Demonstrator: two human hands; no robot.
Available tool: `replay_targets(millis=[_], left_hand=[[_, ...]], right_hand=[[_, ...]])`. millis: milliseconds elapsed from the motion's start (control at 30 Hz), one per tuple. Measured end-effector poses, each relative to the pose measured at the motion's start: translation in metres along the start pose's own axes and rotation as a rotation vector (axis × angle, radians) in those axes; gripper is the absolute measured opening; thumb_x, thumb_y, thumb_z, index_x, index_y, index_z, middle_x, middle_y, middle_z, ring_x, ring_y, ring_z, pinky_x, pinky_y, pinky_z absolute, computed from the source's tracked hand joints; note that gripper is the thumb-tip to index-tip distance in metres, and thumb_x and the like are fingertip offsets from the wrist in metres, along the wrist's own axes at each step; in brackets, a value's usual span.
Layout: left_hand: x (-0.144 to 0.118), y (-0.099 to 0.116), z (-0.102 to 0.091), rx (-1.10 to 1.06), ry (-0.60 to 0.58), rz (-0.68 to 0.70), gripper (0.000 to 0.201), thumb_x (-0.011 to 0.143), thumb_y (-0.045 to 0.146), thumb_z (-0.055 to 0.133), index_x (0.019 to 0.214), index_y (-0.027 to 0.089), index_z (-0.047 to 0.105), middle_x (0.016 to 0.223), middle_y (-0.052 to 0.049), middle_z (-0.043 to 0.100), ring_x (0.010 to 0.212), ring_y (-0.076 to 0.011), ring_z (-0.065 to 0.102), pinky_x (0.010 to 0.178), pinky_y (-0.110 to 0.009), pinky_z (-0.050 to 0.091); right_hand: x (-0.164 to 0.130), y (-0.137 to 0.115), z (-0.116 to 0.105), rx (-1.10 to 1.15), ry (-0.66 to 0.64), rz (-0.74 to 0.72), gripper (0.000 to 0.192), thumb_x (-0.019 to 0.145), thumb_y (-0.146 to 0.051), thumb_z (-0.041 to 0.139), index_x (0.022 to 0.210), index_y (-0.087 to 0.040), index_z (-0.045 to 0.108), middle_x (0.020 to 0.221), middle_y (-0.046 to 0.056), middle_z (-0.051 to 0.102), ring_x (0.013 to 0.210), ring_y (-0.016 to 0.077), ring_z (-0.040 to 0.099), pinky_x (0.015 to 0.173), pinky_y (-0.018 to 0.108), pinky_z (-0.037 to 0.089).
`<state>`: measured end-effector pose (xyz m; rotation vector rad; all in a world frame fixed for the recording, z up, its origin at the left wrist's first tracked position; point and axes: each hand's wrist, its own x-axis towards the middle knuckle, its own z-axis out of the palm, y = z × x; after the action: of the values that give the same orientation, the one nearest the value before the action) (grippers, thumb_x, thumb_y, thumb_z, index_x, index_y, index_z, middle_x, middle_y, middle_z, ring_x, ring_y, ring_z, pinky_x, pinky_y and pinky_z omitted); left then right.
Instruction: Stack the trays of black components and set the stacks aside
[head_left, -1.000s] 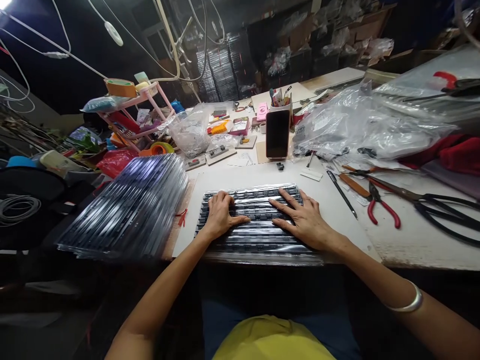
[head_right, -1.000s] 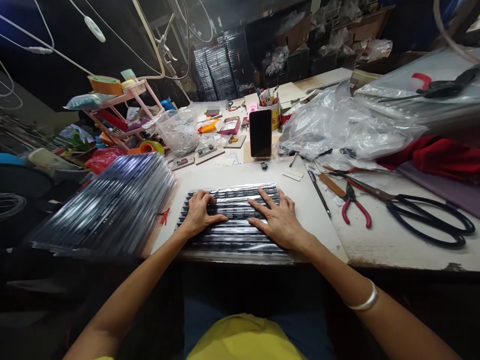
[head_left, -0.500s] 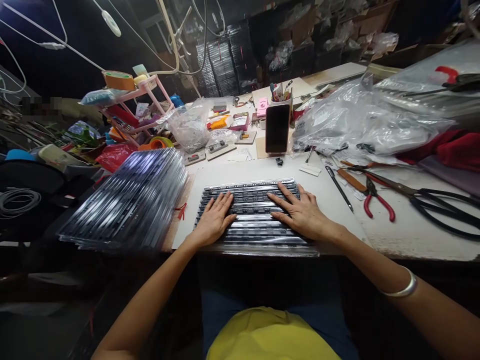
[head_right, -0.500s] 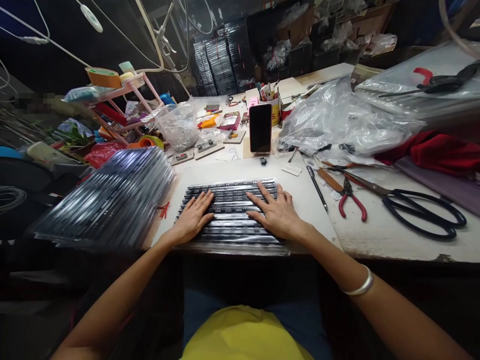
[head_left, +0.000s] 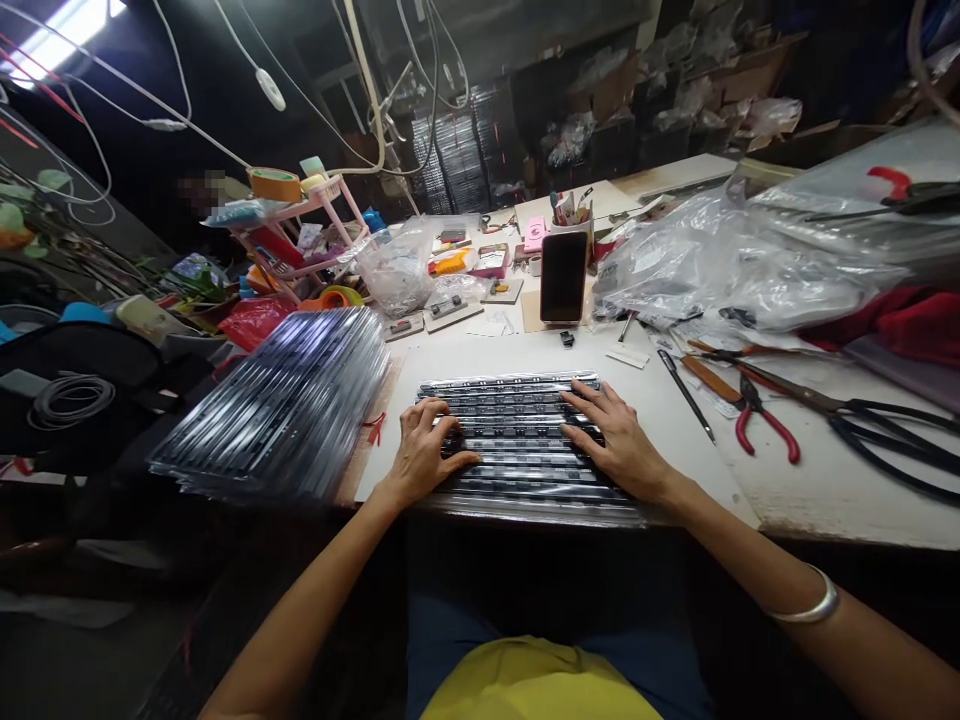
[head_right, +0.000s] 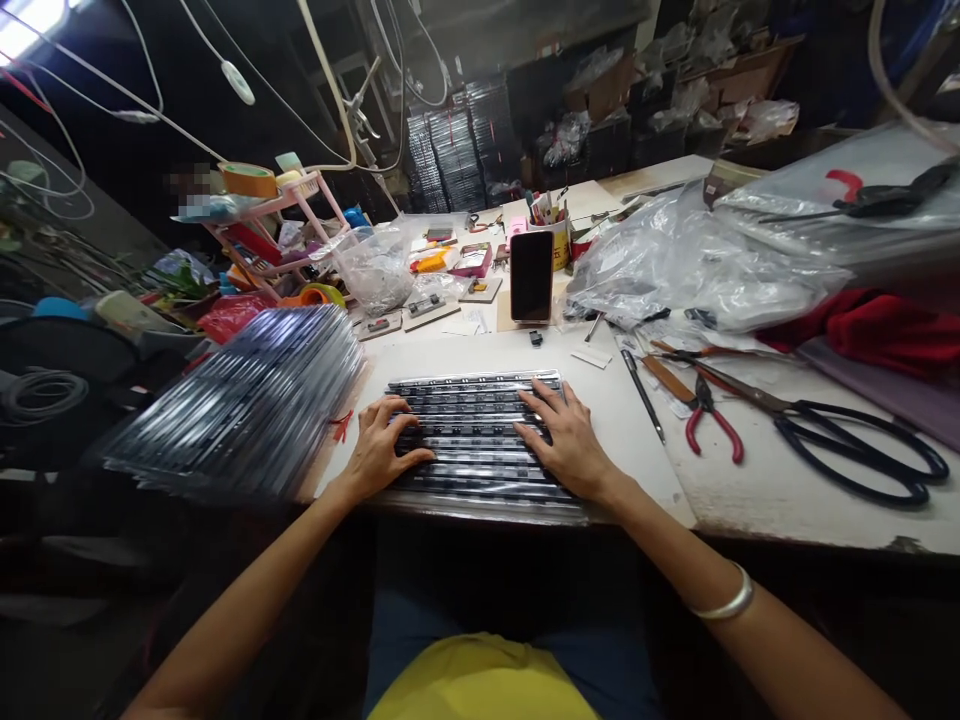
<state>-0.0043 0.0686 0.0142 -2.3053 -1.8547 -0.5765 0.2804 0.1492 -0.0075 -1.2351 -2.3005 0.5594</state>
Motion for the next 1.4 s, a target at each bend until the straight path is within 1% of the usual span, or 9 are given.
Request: replay_targets(millis=[233, 400, 600, 733, 867, 1067, 1133, 1267, 1400], left_hand=[[0.004, -0.005, 0.004, -0.043, -0.038, -0.044, 0.048, 0.067, 0.057, 0.069, 0.095, 0.020, 0.058, 0.106, -0.009, 0.052, 0.111, -0.0296, 0.043, 0.096, -0.047, 0.033], [0.006, -0.007, 0.005, -0.054, -0.033, -0.059, 0.048, 0.065, 0.060, 0.069, 0.089, 0.019, 0.060, 0.099, -0.008, 0.057, 0.105, -0.0286, 0.048, 0.091, -0.045, 0.037], [-0.011, -0.009, 0.003, -0.107, -0.053, 0.010, 0.033, 0.084, 0.048, 0.055, 0.102, 0.022, 0.065, 0.116, -0.009, 0.065, 0.113, -0.0244, 0.055, 0.099, -0.044, 0.036], [-0.024, -0.011, -0.007, -0.153, -0.154, 0.007, 0.041, 0.094, 0.036, 0.039, 0.129, 0.020, 0.050, 0.138, -0.009, 0.049, 0.132, -0.0207, 0.038, 0.108, -0.042, 0.029], [-0.016, -0.013, -0.015, -0.217, -0.273, -0.138, 0.049, 0.095, 0.040, 0.031, 0.140, 0.021, 0.037, 0.143, -0.006, 0.043, 0.134, -0.0169, 0.034, 0.110, -0.036, 0.028], [0.001, -0.021, 0.011, -0.111, -0.205, -0.309, 0.064, 0.087, 0.053, 0.043, 0.142, 0.021, 0.033, 0.154, -0.011, 0.015, 0.141, -0.0300, 0.011, 0.110, -0.053, 0.017], [0.001, -0.027, 0.018, -0.105, -0.194, -0.324, 0.060, 0.087, 0.049, 0.044, 0.140, 0.021, 0.037, 0.153, -0.009, 0.020, 0.140, -0.0273, 0.016, 0.110, -0.048, 0.022], [-0.003, -0.039, 0.016, -0.106, -0.120, -0.383, 0.053, 0.090, 0.034, 0.033, 0.134, 0.006, 0.042, 0.144, -0.018, 0.038, 0.135, -0.0256, 0.032, 0.109, -0.043, 0.029], [-0.005, -0.048, 0.017, -0.171, -0.109, -0.337, 0.054, 0.088, 0.034, 0.028, 0.131, 0.008, 0.047, 0.134, -0.017, 0.051, 0.128, -0.0294, 0.043, 0.107, -0.049, 0.031]], right_hand=[[0.000, 0.001, 0.002, 0.010, 0.049, -0.033, 0.054, 0.089, -0.052, 0.036, 0.133, -0.023, 0.048, 0.146, 0.005, 0.038, 0.138, 0.0340, 0.018, 0.105, 0.057, 0.029], [0.001, 0.003, 0.004, -0.046, -0.002, -0.012, 0.055, 0.090, -0.051, 0.033, 0.134, -0.021, 0.046, 0.148, 0.004, 0.033, 0.139, 0.0351, 0.014, 0.106, 0.056, 0.028], [0.004, -0.003, 0.000, -0.233, -0.159, 0.025, 0.058, 0.092, -0.050, 0.027, 0.143, -0.023, 0.035, 0.154, 0.002, 0.015, 0.138, 0.0401, 0.009, 0.104, 0.056, 0.029], [0.006, -0.002, -0.001, -0.297, -0.175, -0.009, 0.060, 0.093, -0.053, 0.022, 0.144, -0.022, 0.032, 0.154, 0.003, 0.015, 0.137, 0.0418, 0.013, 0.103, 0.056, 0.030], [0.007, 0.001, -0.001, -0.306, -0.204, -0.008, 0.062, 0.092, -0.056, 0.019, 0.146, -0.026, 0.027, 0.155, 0.002, 0.010, 0.137, 0.0417, 0.014, 0.102, 0.058, 0.032], [0.006, 0.002, -0.002, -0.201, -0.192, 0.001, 0.062, 0.092, -0.055, 0.024, 0.145, -0.024, 0.029, 0.155, 0.003, 0.009, 0.137, 0.0435, 0.009, 0.104, 0.061, 0.025], [0.008, 0.002, -0.001, -0.174, -0.153, -0.014, 0.058, 0.092, -0.051, 0.031, 0.143, -0.024, 0.034, 0.154, 0.004, 0.015, 0.137, 0.0432, 0.013, 0.103, 0.062, 0.027], [0.000, -0.003, -0.002, -0.132, -0.021, 0.012, 0.043, 0.093, -0.028, 0.038, 0.133, -0.015, 0.049, 0.147, 0.011, 0.033, 0.134, 0.0336, 0.030, 0.104, 0.051, 0.032], [-0.050, -0.014, -0.008, -0.112, 0.113, 0.085, 0.035, 0.090, -0.013, 0.042, 0.121, -0.011, 0.058, 0.138, 0.013, 0.047, 0.127, 0.0189, 0.044, 0.103, 0.032, 0.037]])
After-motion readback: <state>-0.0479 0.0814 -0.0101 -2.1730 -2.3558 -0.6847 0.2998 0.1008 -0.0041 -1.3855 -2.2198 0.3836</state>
